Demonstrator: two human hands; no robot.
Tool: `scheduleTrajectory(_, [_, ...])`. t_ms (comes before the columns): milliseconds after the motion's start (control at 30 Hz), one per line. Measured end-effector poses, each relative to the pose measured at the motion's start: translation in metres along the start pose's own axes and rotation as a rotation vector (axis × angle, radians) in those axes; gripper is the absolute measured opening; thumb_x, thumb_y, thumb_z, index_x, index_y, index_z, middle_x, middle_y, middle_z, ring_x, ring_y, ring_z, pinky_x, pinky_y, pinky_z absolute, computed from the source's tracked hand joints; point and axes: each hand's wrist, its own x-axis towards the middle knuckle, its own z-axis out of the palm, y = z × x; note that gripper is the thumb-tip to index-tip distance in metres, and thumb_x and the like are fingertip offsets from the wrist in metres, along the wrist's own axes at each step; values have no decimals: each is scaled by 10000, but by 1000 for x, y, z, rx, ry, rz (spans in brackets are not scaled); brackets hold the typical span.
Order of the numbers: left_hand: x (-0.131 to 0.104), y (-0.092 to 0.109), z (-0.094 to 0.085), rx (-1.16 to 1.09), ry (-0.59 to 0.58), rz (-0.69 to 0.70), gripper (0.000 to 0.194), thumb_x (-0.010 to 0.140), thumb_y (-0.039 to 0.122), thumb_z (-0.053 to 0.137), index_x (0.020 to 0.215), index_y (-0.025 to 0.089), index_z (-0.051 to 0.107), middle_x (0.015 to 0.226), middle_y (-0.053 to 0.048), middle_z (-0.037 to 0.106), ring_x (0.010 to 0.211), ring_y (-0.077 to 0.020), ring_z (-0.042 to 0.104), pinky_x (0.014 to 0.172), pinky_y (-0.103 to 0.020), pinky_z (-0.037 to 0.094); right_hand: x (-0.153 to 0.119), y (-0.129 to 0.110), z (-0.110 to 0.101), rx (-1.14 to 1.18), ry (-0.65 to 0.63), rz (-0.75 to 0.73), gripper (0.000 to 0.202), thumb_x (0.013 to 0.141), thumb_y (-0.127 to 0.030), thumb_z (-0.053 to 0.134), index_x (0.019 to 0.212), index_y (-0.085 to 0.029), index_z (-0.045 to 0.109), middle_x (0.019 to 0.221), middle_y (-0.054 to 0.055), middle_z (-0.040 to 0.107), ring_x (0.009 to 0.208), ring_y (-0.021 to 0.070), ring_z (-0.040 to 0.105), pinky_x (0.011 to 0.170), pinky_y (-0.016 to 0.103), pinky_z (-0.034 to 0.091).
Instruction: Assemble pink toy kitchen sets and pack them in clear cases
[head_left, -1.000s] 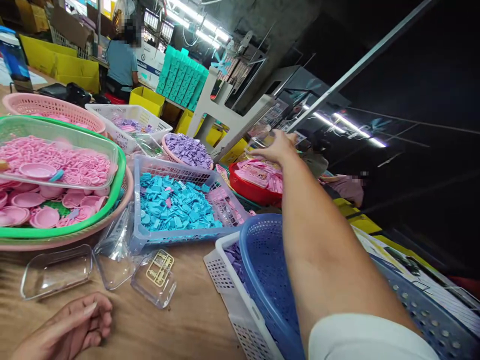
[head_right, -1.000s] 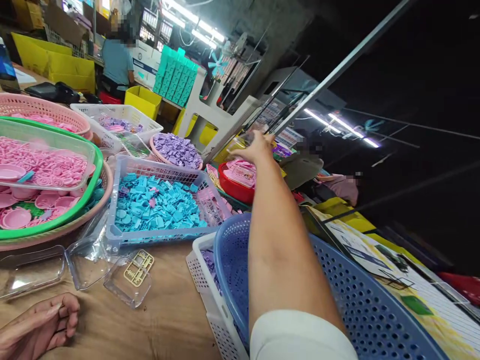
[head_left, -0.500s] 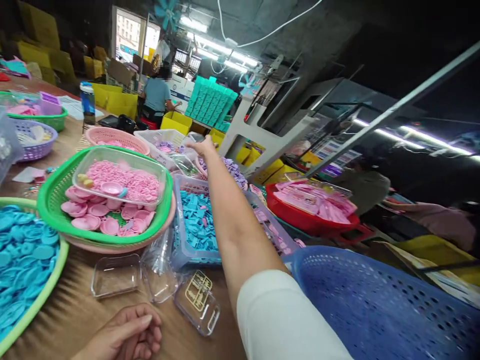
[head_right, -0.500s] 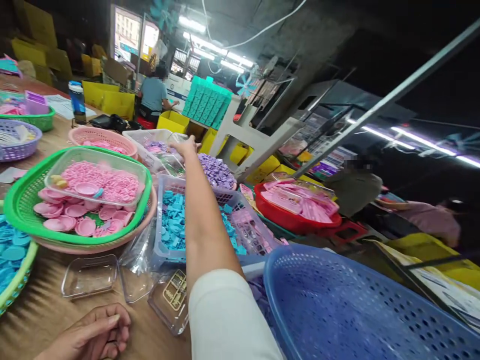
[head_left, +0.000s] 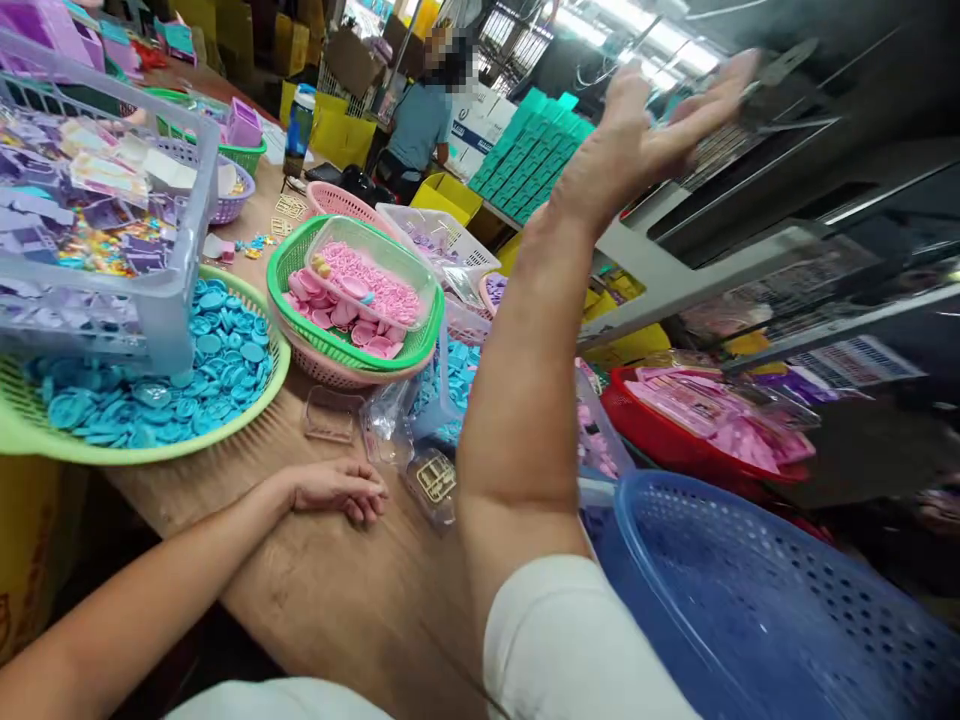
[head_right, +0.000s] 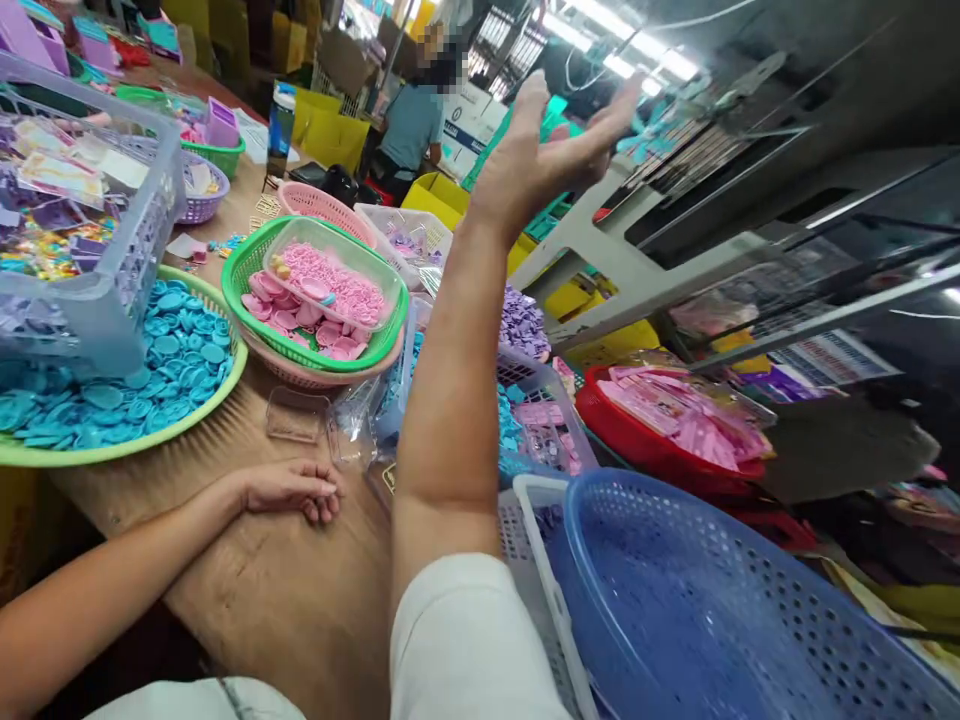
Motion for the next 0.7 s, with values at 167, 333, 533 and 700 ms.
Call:
scheduleTrajectory(167, [-15,1,7,116,16,95,364,973,380,625,1252,148,608,1217,-104,643,1023,-215,661,866,-416,592,-218,-122,-67,39,657,178,642,1016,-504,344,1567,-323,68,1570,129,220,1474,304,354,1074,476,499])
scheduleTrajectory(333, [-38,-13,11,269,75,188,320,861,366,771,1066,144,665,965,-36,677,844,-142,644,770,-292,557,-370,-107,-25,-23,44,239,640,950,-383,504,1524,-152,342,1416,209,473,1362,346,436,1120,552,421])
scheduleTrajectory(533, [-92,-45,18,597,161,312,419,813,488,773,1022,139,670,868,-26,680,797,-132,637,788,-280,526,-403,-99,18,-87,-408,301,597,945,-281,563,1509,-128,439,1504,173,496,1427,317,350,1180,492,283])
scheduleTrajectory(700, [-115,-41,24,556,365,362,495,758,566,782,1012,156,672,885,-54,708,771,-158,659,711,-284,547,-406,-106,13,-108,-455,239,389,965,-228,517,1335,-174,621,1314,159,628,1280,301,470,1130,484,262])
